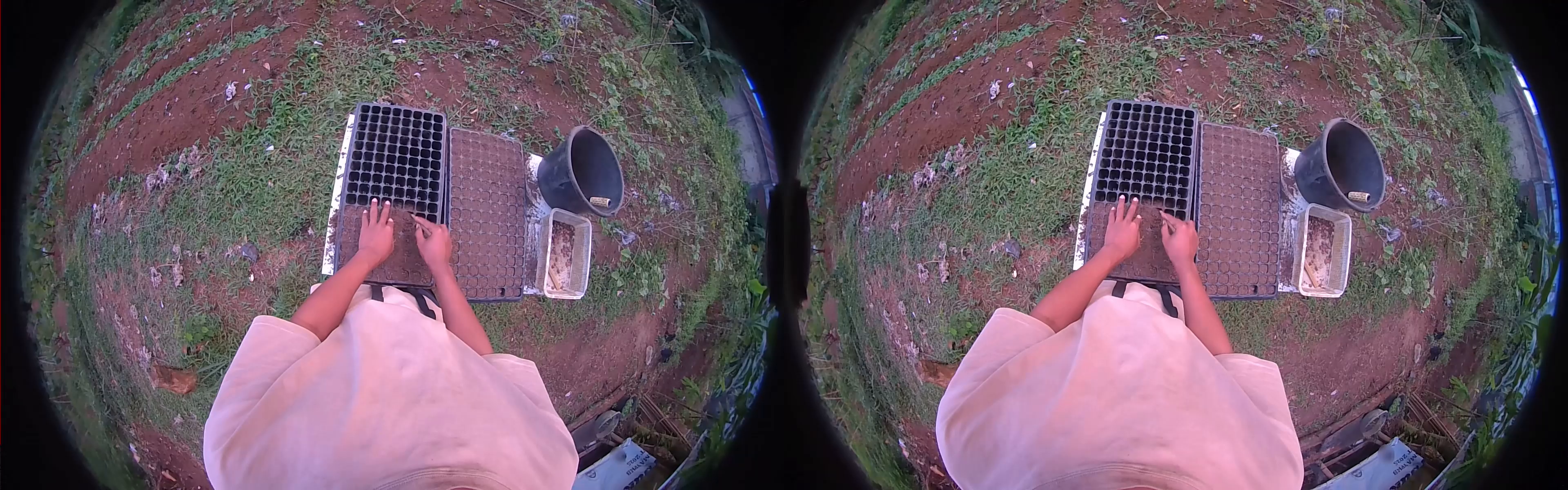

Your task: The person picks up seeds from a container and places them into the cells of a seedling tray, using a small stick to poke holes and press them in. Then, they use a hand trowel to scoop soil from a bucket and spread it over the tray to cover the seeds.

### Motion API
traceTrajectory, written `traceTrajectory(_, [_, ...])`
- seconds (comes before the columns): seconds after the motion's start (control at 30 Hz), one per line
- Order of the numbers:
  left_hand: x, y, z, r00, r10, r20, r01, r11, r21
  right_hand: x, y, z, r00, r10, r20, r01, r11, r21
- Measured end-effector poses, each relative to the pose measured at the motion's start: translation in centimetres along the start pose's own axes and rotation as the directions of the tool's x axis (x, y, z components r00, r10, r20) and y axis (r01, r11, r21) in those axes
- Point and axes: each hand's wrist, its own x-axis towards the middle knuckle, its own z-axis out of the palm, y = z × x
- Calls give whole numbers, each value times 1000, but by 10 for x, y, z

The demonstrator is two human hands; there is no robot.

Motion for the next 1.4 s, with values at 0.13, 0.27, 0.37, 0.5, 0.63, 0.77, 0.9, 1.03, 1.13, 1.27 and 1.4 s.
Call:
traceTrajectory(0.13, [2, -3, 9, 996, 27, -85, -23, 999, 38, 2, -5, -5, 996, 82, 40, -81, 997, -4])
traceTrajectory(0.27, [2, -2, 9, 996, 29, -86, -28, 999, 18, 4, 4, 4, 1000, -2, -22, 2, 1000, -7])
traceTrajectory(0.37, [4, -3, 3, 998, 20, -65, -20, 1000, -8, 9, 4, 8, 999, -18, -29, 17, 1000, -19])
traceTrajectory(0.5, [5, -3, 4, 1000, 13, -15, -13, 999, -40, 12, -5, -4, 996, 59, 71, -51, 993, -108])
traceTrajectory(0.63, [8, -4, 5, 1000, 1, -12, -2, 999, -48, 20, -8, -5, 996, 73, 47, -65, 987, -149])
traceTrajectory(0.77, [10, -5, 5, 999, -10, -43, 8, 998, -56, 25, -5, -3, 992, 60, 108, -48, 993, -110])
traceTrajectory(0.9, [6, -6, 9, 998, 2, -58, -5, 999, -50, 19, -4, 2, 992, 63, 110, -46, 987, -154])
traceTrajectory(1.03, [8, -6, 11, 998, -3, -61, 0, 999, -47, 19, -10, -3, 990, 78, 118, -54, 980, -193])
traceTrajectory(1.13, [8, -7, 10, 999, 2, -34, -4, 999, -45, 18, -11, -5, 997, 58, 46, -51, 987, -153])
traceTrajectory(1.27, [7, -7, 4, 1000, -13, 5, 13, 999, -53, 10, -1, 3, 994, 87, 65, -79, 989, -124])
traceTrajectory(1.4, [9, -8, 5, 999, -41, 36, 43, 998, -53, 6, -14, -10, 997, 79, 27, -76, 992, -101])
